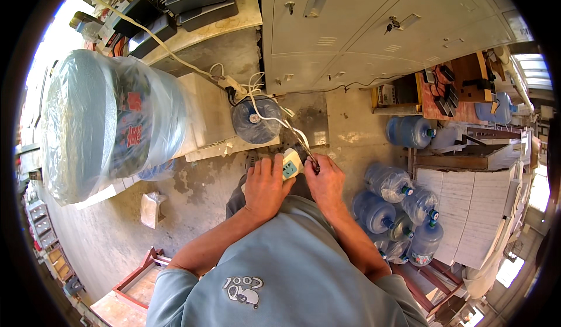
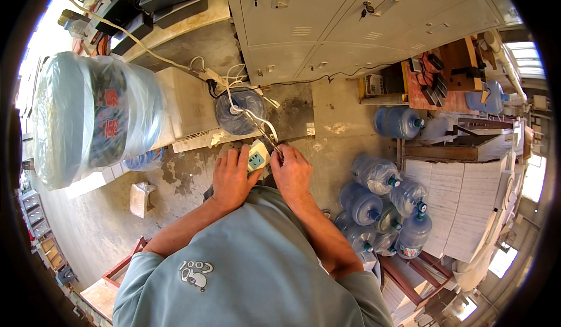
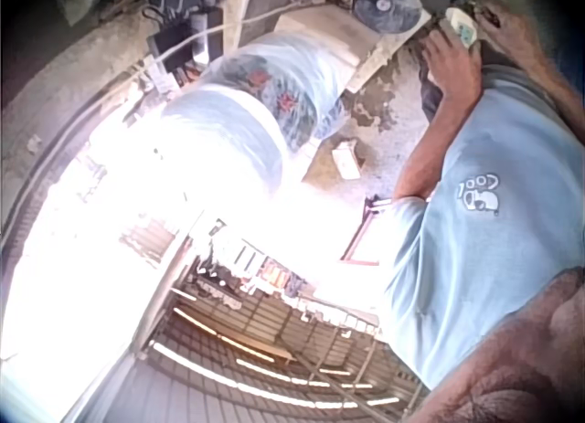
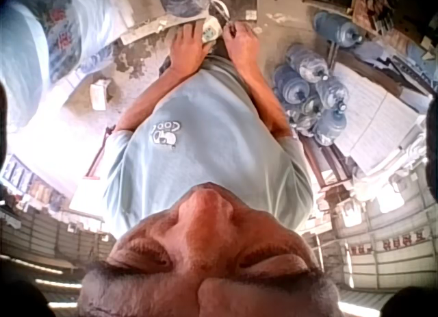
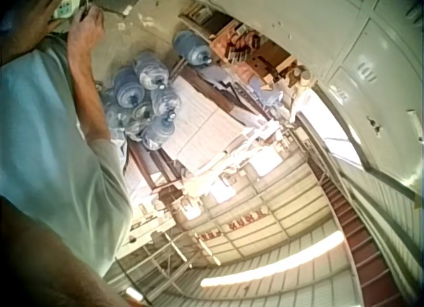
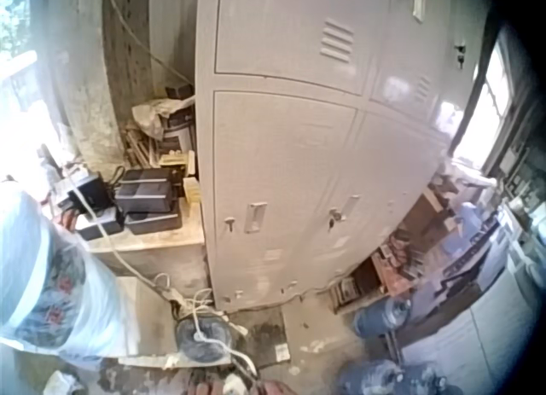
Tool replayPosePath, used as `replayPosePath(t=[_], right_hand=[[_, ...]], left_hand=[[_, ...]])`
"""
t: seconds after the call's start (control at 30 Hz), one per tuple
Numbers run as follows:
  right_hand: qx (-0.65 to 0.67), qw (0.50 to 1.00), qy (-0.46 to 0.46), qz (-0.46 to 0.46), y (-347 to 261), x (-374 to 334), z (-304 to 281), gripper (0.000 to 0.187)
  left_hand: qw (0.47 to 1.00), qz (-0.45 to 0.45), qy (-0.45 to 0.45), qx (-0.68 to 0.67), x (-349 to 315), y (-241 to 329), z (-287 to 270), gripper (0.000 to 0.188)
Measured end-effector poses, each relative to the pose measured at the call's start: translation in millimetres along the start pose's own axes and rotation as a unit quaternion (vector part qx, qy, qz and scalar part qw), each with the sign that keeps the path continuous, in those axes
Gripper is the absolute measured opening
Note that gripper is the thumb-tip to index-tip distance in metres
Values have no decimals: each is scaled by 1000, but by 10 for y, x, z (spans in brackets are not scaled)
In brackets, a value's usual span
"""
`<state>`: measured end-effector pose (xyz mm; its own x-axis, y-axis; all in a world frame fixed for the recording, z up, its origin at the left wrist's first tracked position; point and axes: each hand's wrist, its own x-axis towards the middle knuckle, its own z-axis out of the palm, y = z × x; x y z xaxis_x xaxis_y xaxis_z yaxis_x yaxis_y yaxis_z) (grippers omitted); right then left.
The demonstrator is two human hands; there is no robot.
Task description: The person disassembles a small white electrical device, likely a power strip, using a screwdriver. They remove the cover, adjust internal components, and reassemble the device.
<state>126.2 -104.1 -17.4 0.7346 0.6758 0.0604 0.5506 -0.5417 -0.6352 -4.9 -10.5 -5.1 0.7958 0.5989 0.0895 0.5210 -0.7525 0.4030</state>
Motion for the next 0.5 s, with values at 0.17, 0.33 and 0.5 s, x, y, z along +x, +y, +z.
replayPosePath(t=[0.17,0.33,0.5], right_hand=[[-53,998,-41,-7,-42,42,-55,8],[-66,997,-35,-27,-5,67,-23,6],[-50,998,-35,-29,63,77,30,7]], left_hand=[[1000,5,-3,-6,-15,-5,29,72],[999,-12,-31,-19,-9,23,10,69],[1000,1,-9,-12,-1,2,31,71]])
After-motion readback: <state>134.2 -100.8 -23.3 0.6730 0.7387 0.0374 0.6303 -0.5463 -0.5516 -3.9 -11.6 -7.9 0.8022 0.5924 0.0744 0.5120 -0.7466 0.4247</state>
